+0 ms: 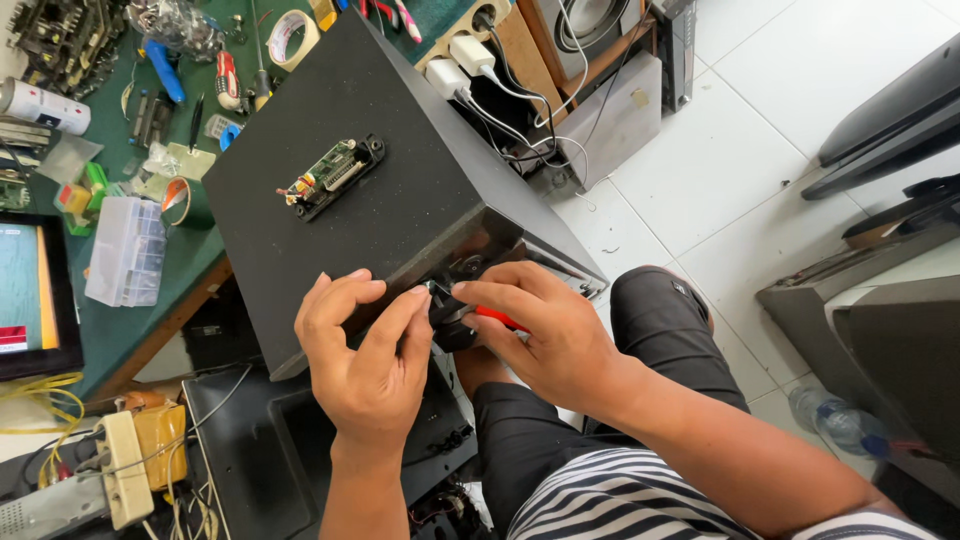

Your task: The person sits on the floor and uses a red utility knife to pry open the front panel of a black speaker. They then use their hands to pull the panel away from the speaker's body.

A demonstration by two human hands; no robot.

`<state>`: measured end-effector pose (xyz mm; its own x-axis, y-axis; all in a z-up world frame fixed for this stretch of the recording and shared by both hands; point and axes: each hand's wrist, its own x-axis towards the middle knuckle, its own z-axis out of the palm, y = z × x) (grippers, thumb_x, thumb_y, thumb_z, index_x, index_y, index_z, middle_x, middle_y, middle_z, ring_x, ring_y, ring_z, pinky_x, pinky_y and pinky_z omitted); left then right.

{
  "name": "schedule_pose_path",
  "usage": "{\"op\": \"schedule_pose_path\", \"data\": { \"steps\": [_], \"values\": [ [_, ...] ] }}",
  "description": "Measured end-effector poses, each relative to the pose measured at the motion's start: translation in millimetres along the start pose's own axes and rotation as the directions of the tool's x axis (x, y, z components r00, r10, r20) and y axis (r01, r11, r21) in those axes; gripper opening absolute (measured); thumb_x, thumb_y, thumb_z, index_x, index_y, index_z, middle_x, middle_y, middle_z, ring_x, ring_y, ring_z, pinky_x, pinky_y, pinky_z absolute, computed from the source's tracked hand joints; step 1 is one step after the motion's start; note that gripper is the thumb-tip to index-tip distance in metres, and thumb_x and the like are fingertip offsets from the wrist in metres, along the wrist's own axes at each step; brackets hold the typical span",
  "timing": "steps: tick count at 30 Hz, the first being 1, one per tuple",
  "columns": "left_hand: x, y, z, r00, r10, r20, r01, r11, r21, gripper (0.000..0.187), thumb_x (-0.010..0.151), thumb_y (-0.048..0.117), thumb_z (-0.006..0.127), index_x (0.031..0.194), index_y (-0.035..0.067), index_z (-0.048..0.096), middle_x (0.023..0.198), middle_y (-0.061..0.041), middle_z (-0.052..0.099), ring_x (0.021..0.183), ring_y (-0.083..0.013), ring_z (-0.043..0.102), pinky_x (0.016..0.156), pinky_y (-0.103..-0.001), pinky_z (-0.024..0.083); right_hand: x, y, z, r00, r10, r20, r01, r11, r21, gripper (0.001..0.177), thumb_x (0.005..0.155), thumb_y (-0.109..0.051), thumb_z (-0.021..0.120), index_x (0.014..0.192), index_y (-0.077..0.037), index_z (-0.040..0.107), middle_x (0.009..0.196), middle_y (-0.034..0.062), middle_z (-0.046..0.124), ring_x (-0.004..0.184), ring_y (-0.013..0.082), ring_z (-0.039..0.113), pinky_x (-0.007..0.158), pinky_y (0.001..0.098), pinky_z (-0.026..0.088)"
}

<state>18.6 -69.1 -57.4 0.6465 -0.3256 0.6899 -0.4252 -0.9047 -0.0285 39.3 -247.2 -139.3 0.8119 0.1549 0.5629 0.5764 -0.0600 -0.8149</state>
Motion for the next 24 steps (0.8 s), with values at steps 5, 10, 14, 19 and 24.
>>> {"op": "schedule_pose_path", "data": {
  "steps": [5,10,14,19,24],
  "values": [
    [1.9,-0.1,0.0,1.0,0.015,-0.001,-0.015,1.0,0.01,0.01,0.1,0.002,0.084,0.104,0.01,0.079,0.112,-0.013,0.059,0.103,-0.0316,0.07,0.107,-0.062,0.057,0.1,2.5,0.3,0.999,-0.034,-0.002,0.034,0.999,-0.009,0.026,0.104,-0.008,0.071,0.13,-0.011,0.07,0.112,0.0112,0.068,0.091,0.022,0.069,0.081,0.0327,0.058],
    [1.7,-1.0,1.4,1.0,0.023,-0.009,-0.022,1.0,0.017,0.01,0.099,0.003,0.084,0.103,0.01,0.078,0.111,-0.013,0.059,0.105,-0.0318,0.07,0.106,-0.062,0.058,2.4,4.7,-0.9,0.994,-0.108,-0.004,0.108,0.994,-0.029,0.029,0.108,-0.005,0.067,0.136,-0.011,0.066,0.114,0.0122,0.065,0.092,0.0241,0.067,0.083,0.0356,0.059],
    [1.1,-0.9,1.9,1.0,0.02,-0.002,-0.02,0.999,0.033,0.011,0.099,0.002,0.084,0.103,0.01,0.078,0.111,-0.013,0.059,0.104,-0.0319,0.07,0.105,-0.061,0.058,6.1,3.0,-1.9,0.988,-0.155,-0.01,0.155,0.987,-0.042,0.025,0.11,-0.005,0.064,0.134,-0.011,0.067,0.112,0.0136,0.065,0.092,0.0254,0.066,0.08,0.0359,0.057],
    [-0.4,-2.1,2.5,1.0,0.031,0.0,-0.031,0.998,0.046,0.01,0.099,0.003,0.084,0.103,0.011,0.079,0.112,-0.013,0.058,0.105,-0.0331,0.07,0.105,-0.061,0.058,2.2,1.3,-1.1,0.999,-0.048,-0.008,0.048,0.999,0.004,0.025,0.11,-0.009,0.062,0.134,-0.009,0.067,0.116,0.0145,0.069,0.096,0.0243,0.073,0.086,0.035,0.061],
    [-0.3,-1.1,3.2,1.0,0.009,-0.012,-0.009,0.999,0.032,0.012,0.098,0.002,0.085,0.102,0.012,0.078,0.112,-0.012,0.058,0.105,-0.032,0.07,0.105,-0.061,0.059,-0.3,6.5,-5.7,0.996,-0.07,-0.062,0.071,0.997,0.019,0.027,0.105,-0.004,0.072,0.131,-0.01,0.068,0.114,0.0126,0.07,0.091,0.0217,0.073,0.082,0.0303,0.061]
  ]
}}
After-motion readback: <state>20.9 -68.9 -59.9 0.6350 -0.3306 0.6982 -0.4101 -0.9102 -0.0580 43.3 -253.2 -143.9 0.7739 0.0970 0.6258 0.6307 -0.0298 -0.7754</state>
